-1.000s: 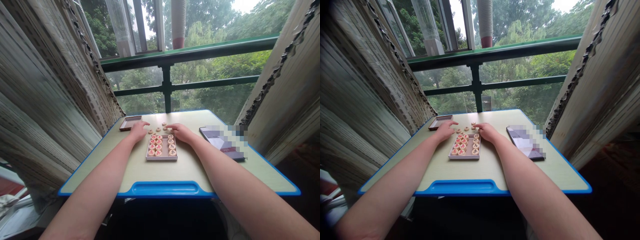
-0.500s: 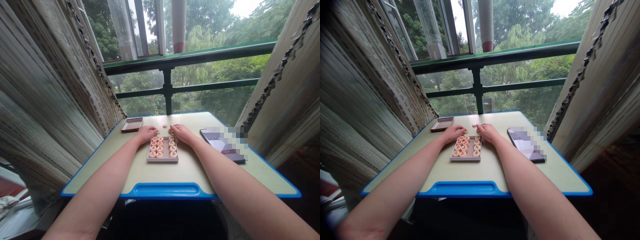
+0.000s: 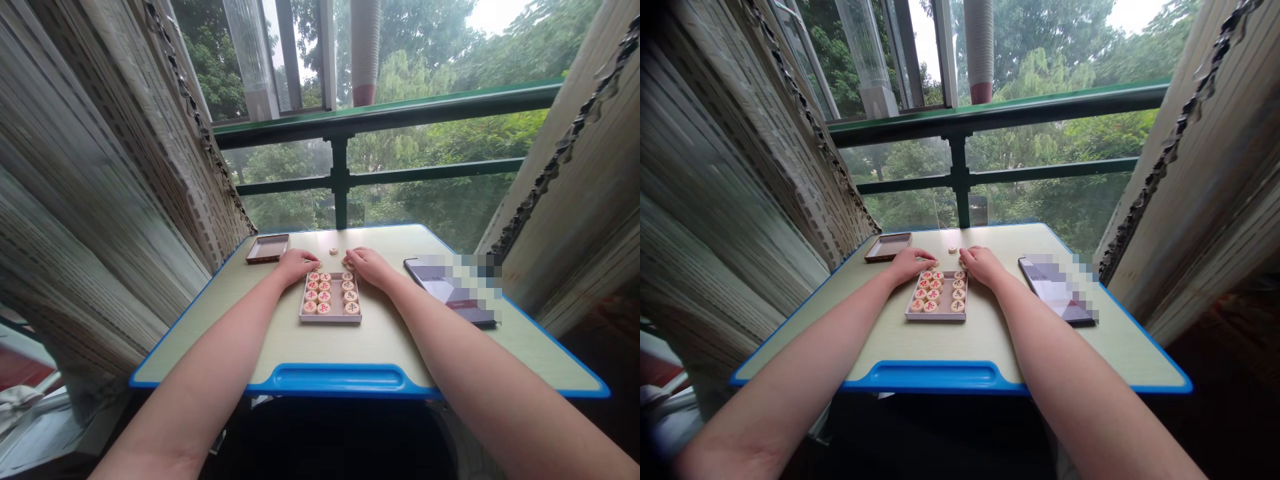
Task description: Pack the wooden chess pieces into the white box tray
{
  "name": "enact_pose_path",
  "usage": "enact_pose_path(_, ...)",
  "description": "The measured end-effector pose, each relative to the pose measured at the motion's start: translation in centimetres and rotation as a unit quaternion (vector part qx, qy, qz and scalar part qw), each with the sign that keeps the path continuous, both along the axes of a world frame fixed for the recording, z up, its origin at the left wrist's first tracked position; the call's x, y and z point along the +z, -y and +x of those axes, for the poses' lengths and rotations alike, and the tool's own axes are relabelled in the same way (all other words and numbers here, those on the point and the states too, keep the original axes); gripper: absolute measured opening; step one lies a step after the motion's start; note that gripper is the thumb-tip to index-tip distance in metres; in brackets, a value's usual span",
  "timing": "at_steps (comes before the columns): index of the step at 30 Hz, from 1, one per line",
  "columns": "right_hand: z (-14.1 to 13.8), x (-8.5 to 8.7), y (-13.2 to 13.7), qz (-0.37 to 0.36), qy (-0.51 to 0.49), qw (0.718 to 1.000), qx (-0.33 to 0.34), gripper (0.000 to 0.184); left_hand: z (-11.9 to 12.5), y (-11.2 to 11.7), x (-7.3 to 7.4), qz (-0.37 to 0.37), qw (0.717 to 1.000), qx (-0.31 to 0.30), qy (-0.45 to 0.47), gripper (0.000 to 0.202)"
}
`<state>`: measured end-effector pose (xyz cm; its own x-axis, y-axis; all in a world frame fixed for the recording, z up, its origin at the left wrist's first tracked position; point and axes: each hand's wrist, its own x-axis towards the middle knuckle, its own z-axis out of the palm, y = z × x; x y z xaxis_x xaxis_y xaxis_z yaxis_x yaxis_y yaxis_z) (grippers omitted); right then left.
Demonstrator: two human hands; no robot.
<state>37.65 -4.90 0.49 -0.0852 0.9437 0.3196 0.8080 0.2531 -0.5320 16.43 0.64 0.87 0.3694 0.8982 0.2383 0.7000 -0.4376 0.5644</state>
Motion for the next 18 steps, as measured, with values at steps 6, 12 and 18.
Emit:
enact_pose_path(6, 0.1, -0.2, -0.1, -0.005, -0.004, 1.0, 0.003, 0.05, -0.1, -0.1, 0.1, 0.008, 1.0, 0.0, 0.003, 0.024)
enact_pose_path(12, -0.2, 0.4, 0.2, 0.025, 0.021, 0.999, -0.009, 0.042, -0.2, -0.4, -0.1, 0.024, 0.995, -0.003, 0.101, 0.014)
enact_pose_path(18, -0.7, 0.9, 0.9, 0.055, 0.043, 0.998, -0.008, 0.035, 0.0, -0.6, -0.1, 0.025, 0.988, -0.011, 0.151, 0.012)
